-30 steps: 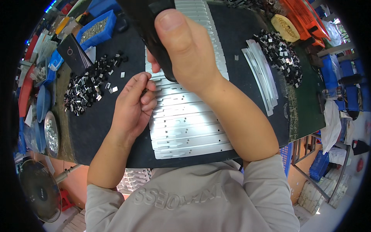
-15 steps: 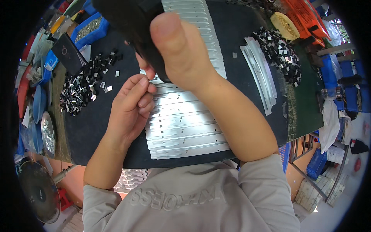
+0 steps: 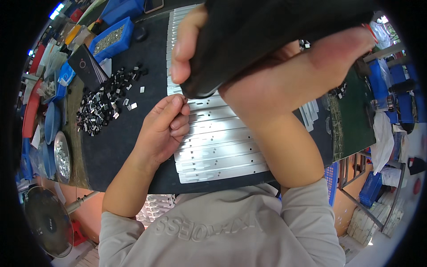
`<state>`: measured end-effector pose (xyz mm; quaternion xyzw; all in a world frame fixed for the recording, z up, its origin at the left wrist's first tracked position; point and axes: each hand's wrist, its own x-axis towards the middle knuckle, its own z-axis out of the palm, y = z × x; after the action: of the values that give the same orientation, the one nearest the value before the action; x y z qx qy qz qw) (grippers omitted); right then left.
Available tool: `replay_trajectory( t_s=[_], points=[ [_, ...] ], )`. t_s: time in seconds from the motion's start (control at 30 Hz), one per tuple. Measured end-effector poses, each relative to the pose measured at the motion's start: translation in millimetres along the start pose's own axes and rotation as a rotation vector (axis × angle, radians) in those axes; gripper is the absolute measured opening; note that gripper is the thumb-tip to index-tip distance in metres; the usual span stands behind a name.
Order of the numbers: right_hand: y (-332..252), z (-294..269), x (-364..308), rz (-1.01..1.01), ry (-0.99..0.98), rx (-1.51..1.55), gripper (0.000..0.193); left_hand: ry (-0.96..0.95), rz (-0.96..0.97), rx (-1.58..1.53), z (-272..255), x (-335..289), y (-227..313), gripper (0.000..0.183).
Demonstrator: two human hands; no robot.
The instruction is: The person assembles small clips and electronic components onto long metal strips using a handheld electric screwdriver.
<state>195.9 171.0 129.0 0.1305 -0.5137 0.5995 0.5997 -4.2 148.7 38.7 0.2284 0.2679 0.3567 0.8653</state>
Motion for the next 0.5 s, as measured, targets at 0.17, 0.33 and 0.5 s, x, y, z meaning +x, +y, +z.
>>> replay_trajectory(
  t_s=[0.17, 0.33, 0.5],
  points=[
    [14, 7, -6, -0.055, 0.037, 0.271, 0.109, -0.039, 0.003, 0.0, -3, -1, 0, 0.018],
    [21, 0, -3, -0.094, -0.046, 0.306, 0.111, -0.224, -0.058, 0.003, -10, -2, -1, 0.034],
    [3, 24, 19, 0.134, 0.536, -0.224, 0.104, 0.114, -0.088, -0.011, 3, -1, 9, 0.047]
  ],
)
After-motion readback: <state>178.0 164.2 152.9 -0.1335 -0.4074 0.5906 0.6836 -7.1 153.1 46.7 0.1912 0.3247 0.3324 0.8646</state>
